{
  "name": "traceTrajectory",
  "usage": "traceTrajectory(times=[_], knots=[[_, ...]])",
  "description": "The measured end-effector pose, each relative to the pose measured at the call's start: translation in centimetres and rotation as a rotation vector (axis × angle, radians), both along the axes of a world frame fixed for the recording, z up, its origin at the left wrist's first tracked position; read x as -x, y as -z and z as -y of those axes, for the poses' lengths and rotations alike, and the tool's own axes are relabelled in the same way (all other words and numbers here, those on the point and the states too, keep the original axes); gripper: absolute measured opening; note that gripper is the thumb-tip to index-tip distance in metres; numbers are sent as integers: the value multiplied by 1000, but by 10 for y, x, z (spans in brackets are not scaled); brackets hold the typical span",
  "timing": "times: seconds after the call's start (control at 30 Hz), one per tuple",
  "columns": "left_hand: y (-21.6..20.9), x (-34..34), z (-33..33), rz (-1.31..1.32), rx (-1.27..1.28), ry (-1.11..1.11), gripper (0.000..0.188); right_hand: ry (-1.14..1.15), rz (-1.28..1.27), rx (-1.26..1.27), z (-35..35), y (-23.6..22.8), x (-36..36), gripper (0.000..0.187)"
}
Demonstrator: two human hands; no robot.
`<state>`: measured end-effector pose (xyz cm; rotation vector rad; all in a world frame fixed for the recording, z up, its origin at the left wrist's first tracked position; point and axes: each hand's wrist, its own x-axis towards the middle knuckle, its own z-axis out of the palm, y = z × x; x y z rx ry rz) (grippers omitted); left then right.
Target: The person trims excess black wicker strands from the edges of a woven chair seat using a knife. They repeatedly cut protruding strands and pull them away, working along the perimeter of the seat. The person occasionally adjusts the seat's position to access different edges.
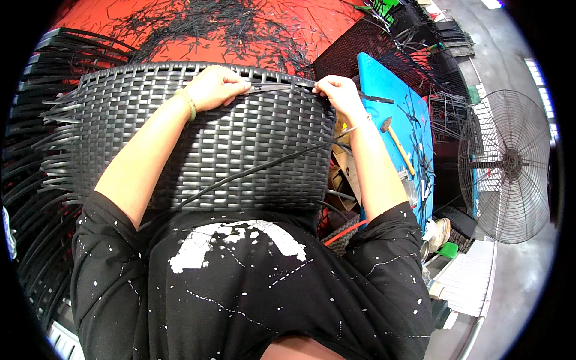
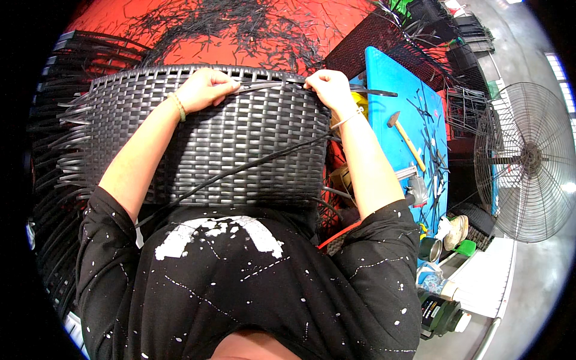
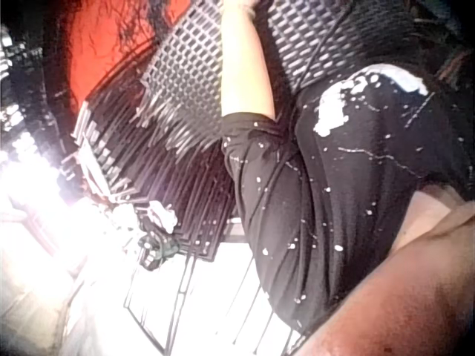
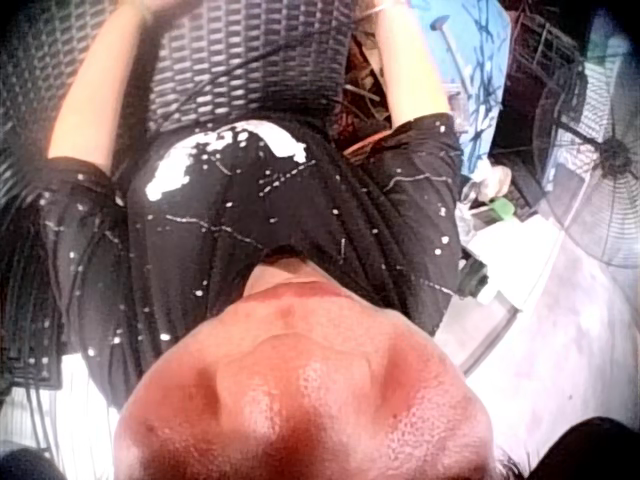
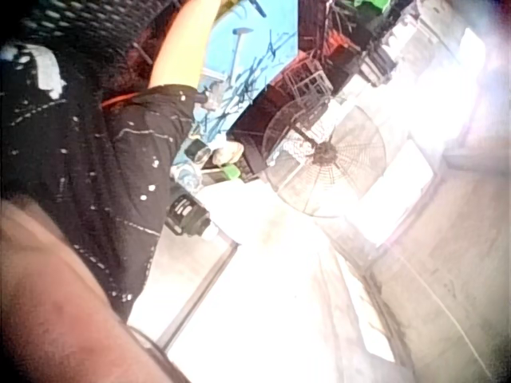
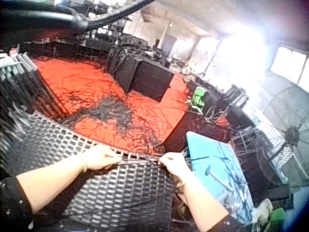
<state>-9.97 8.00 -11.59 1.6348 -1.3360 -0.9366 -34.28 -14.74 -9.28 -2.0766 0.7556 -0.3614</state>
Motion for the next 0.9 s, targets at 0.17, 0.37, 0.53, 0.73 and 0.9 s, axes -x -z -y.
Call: traceTrajectory(times=[0.17, 0.37, 0.53, 0.73, 0.9], knots=[[-3, 4, -1, -17, 12, -21, 29, -61, 42, 106, -4, 5, -4, 17], [-5, 5, -3, -20, 16, -38, 28, -30, -186, 604, -38, -12, -33, 31], [-1, 1, 0, 21, 8, 0, 37, -21, 12, 649, -43, -17, -20, 24], [-23, -11, -33, 20, -106, -58, 28, -14, 210, 576, -46, -14, 16, 55], [-44, -6, -50, -373, 29, -585, 29, 194, 387, 472, -63, -21, 54, 50]])
